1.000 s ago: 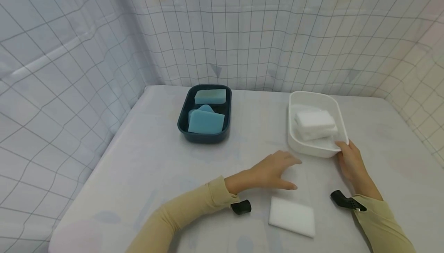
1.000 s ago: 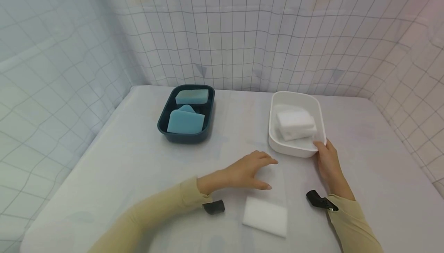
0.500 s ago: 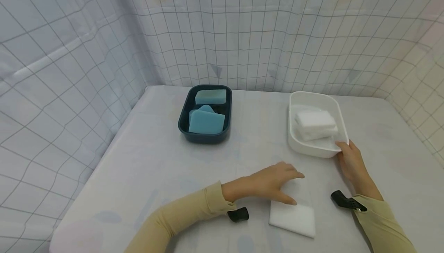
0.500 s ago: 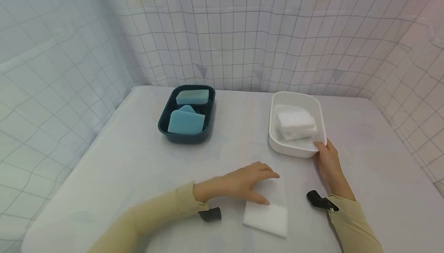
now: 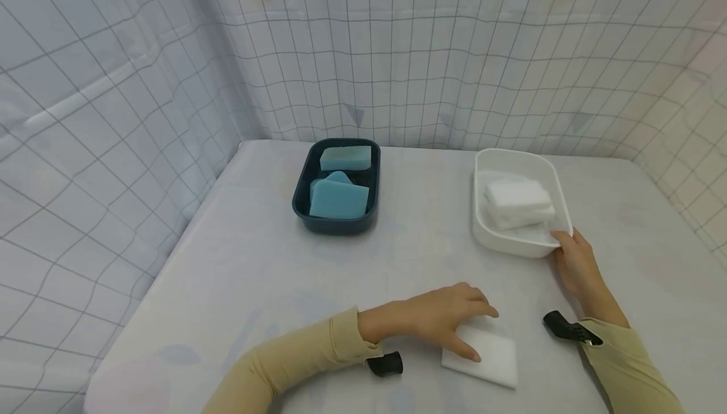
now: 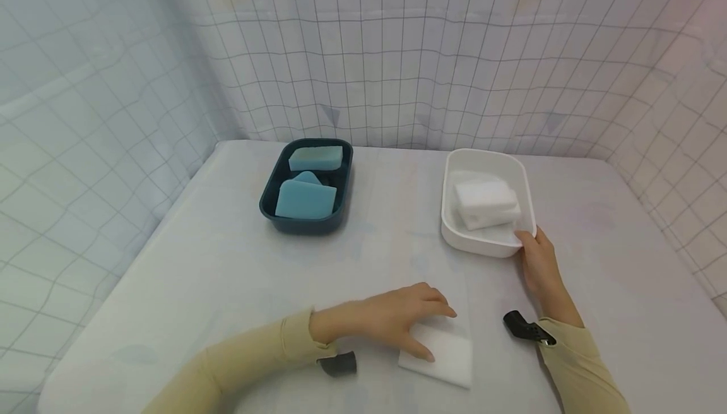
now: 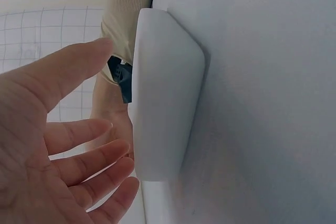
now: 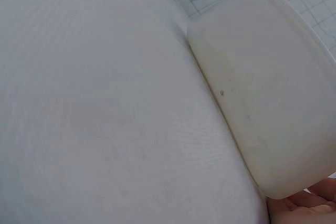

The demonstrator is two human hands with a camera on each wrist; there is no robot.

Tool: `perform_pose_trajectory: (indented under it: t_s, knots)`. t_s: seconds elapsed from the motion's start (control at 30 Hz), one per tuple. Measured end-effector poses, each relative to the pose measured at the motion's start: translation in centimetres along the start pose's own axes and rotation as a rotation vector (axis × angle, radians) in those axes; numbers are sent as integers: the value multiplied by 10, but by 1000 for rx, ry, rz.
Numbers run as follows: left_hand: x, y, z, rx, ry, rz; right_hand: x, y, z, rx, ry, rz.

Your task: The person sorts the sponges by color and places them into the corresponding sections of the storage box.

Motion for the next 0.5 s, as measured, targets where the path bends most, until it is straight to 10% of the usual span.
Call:
perform_pose_trajectory:
  t_s: [0.5]
  knots:
    - [9, 7, 1, 3, -1, -58, 0, 0, 0, -14, 18, 8]
Point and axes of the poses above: each hand's wrist, its own x-axis away from the middle knuckle, its own y-axis out of the palm, z = x × y, the point moved 1 cm from there along -x, towards the middle knuckle, and after that the axes turned 6 degrees about z, right-handed, at the moved point
